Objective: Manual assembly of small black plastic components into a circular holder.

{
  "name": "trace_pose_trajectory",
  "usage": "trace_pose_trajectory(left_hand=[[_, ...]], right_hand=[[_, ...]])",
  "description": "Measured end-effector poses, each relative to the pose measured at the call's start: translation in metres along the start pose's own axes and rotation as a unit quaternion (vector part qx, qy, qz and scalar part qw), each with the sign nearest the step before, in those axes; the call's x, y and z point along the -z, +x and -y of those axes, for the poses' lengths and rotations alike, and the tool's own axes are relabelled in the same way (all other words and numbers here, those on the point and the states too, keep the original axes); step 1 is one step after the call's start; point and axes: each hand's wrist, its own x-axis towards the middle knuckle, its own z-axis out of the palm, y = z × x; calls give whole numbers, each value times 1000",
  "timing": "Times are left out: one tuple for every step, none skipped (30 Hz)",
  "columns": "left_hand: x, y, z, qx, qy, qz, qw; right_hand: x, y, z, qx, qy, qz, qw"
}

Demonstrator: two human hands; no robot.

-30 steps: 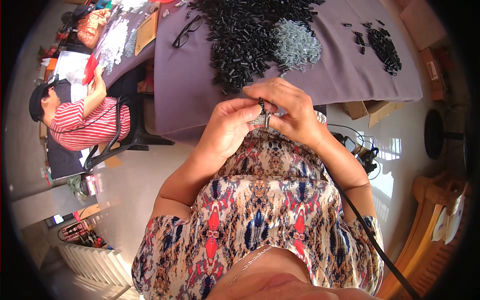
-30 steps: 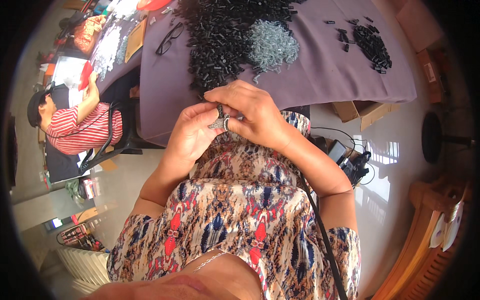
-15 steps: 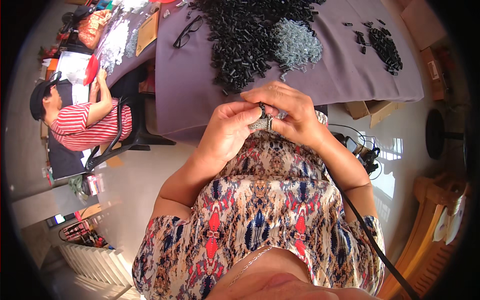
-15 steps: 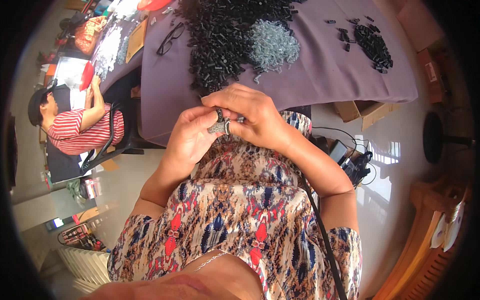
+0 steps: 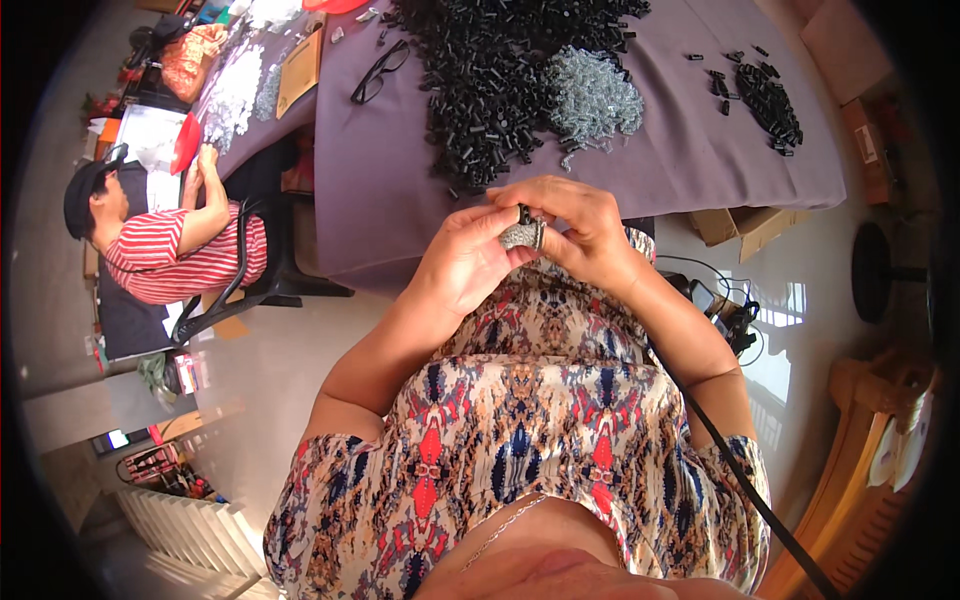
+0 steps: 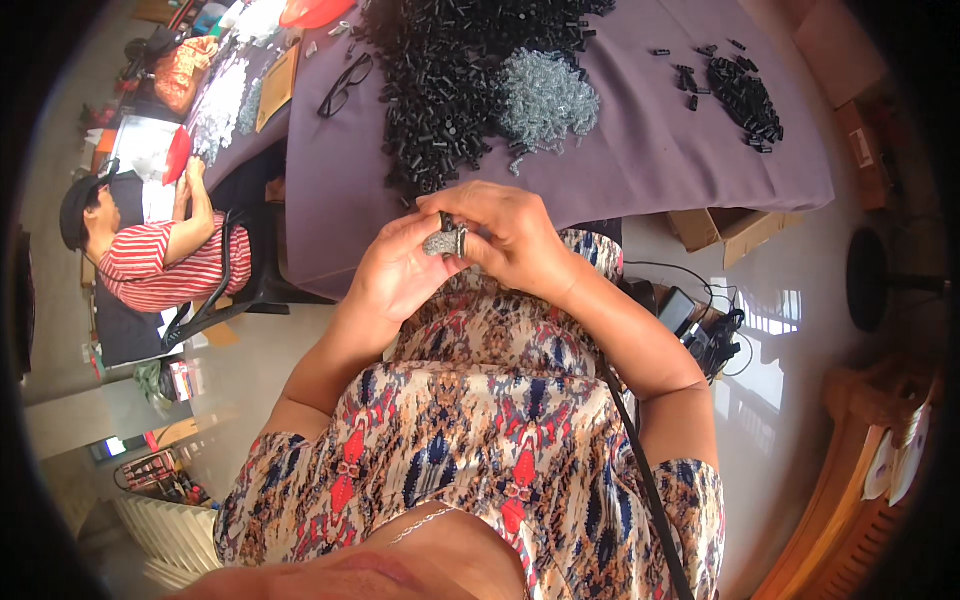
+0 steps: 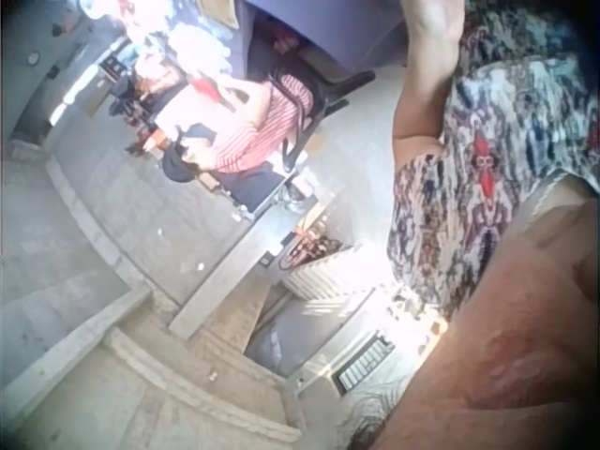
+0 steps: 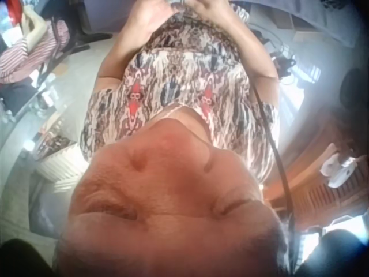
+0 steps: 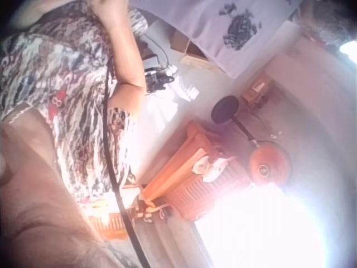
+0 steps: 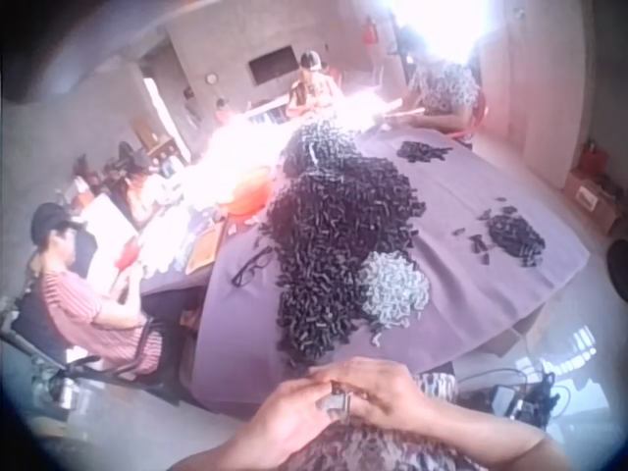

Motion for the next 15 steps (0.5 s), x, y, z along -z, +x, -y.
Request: trace_pose_trajectory(left_hand=[[3, 3, 2, 6, -18, 5, 1000], [5, 5, 3, 12, -36, 10, 999], [6, 8, 3, 12, -40, 9, 999], [7, 11, 3, 8, -10, 0, 1000], [7, 14, 3, 3, 19, -10, 1000], [11, 18, 3, 1, 12, -9, 1000], [17, 23, 3, -12, 109, -45, 993], [22, 27, 1, -26, 204, -81, 975], [20, 29, -5, -41, 235, -95, 966], [19, 28, -9, -56, 255, -111, 959], [24, 29, -13, -73, 305, -104, 944], [28, 30, -14, -89, 354, -99, 926], [28, 31, -12, -90, 350, -99, 927], [26, 33, -12, -110, 428, -91, 892], [25, 34, -12, -131, 503, -86, 850]], right_hand=[[0, 0, 0, -30, 16, -1, 999], [1, 0, -1, -32, 15, 1, 999], [3, 1, -1, -51, 28, 2, 998], [5, 2, -1, -71, 41, 3, 997], [9, 5, -2, -73, 38, 8, 997], [16, 8, -4, -94, 21, 12, 995], [25, 11, -6, -115, 3, 16, 993], [41, 15, -7, -111, -48, -2, 993], [57, 19, -16, -126, -40, -31, 991], [76, 22, -16, -178, -105, -64, 976], [101, 22, -29, -188, -185, -82, 961], [122, 23, -37, -209, -223, -105, 946], [145, 24, -45, -229, -260, -129, 929], [175, 17, -63, -212, -328, -147, 909], [185, 24, -51, -271, -400, -147, 863]])
